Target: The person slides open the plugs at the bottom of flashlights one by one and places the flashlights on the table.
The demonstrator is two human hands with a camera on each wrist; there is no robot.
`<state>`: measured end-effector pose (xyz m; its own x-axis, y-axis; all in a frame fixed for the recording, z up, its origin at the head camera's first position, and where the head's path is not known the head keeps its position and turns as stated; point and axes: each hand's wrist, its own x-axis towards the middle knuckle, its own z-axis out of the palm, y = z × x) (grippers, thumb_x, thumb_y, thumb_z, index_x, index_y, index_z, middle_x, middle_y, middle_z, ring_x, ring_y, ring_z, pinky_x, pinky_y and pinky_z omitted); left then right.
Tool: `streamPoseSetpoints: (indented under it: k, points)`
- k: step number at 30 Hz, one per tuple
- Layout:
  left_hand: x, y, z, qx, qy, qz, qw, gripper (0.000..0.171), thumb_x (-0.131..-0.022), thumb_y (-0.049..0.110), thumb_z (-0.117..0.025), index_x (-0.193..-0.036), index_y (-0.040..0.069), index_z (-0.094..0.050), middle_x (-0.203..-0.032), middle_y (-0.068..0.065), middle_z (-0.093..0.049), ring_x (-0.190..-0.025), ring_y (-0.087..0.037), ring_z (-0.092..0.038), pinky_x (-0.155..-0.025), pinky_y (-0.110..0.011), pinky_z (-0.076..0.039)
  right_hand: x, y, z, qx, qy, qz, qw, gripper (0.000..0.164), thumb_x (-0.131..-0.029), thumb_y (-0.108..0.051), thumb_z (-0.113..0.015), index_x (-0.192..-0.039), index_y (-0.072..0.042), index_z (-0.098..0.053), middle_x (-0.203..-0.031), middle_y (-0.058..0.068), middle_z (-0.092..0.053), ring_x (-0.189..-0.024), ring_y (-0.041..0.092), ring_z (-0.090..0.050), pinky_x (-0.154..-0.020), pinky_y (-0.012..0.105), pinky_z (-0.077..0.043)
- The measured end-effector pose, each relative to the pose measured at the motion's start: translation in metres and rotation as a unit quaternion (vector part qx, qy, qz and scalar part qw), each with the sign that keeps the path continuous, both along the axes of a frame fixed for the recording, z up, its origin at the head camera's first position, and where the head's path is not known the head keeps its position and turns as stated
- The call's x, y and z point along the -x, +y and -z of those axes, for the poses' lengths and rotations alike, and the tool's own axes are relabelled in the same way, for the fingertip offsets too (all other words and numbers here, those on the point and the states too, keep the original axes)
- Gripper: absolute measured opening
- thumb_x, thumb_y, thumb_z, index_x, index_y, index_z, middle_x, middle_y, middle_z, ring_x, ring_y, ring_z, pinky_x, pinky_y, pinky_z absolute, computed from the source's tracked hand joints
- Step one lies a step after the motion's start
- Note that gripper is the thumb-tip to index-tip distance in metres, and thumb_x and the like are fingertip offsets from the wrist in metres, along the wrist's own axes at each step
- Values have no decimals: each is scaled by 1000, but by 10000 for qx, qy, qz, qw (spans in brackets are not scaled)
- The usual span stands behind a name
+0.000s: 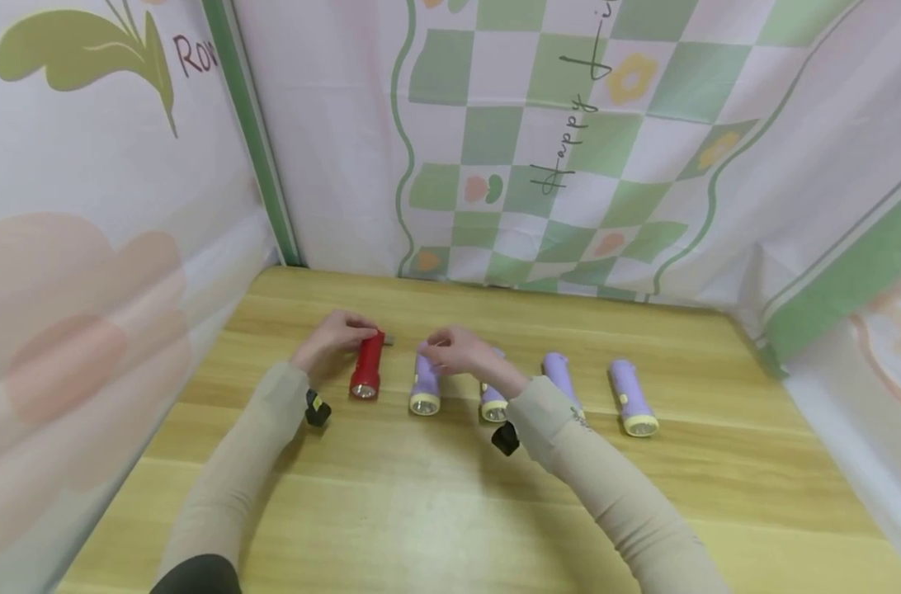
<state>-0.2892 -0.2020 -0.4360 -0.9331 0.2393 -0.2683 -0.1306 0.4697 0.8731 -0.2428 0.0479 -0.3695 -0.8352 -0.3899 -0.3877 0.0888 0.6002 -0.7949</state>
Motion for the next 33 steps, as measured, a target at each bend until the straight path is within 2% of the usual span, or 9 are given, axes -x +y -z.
streamPoseSetpoints:
  k: [4, 14, 21, 25, 33]
  points:
    - [1, 1, 0, -5, -8, -2, 10000, 38, -100, 17, -57, -130, -7, -57, -133, -27, -60, -117, -32, -63, -103, -38, -54, 0, 4, 2, -87, 40, -22, 10000, 55, -101, -22, -55, -142, 11, -40, -139, 30, -52, -121, 38, -60, -103, 43, -54]
    - [-1, -1, 0, -338, -202, -125, 9991, 39, -99, 16, -57, -131, -7, -56, -135, -26, -58, -121, -33, -60, -107, -41, -50, -3, 11, 5, -177, 1, 100, 9998, 56, -100, -22, -56, -141, 13, -39, -135, 30, -55, -123, 39, -60, -101, 42, -54]
    - [0, 0, 3, -179, -155, -112, 9997, 37, -100, 17, -57, -129, -5, -58, -133, -24, -60, -116, -29, -62, -103, -37, -53, -6, 12, 10, -542, 123, 58, 9984, 59, -99, -27, -58, -140, 13, -42, -137, 30, -55, -115, 38, -65, -99, 42, -56]
    - [-1, 1, 3, -41, -91, -75, 9999, 37, -100, 18, -57, -129, -5, -59, -133, -24, -60, -115, -29, -63, -103, -37, -53, -6, 13, 14, -632, 141, 69, 9979, 61, -98, -28, -59, -140, 13, -42, -129, 27, -60, -110, 35, -68, -96, 39, -58]
    - [-2, 3, 1, -55, -87, -82, 9999, 37, -100, 17, -57, -129, -6, -58, -133, -25, -60, -114, -29, -63, -101, -36, -54, -7, 16, 20, -817, 310, 57, 9962, 60, -97, -31, -62, -136, 12, -48, -115, 23, -67, -99, 30, -71, -89, 34, -60]
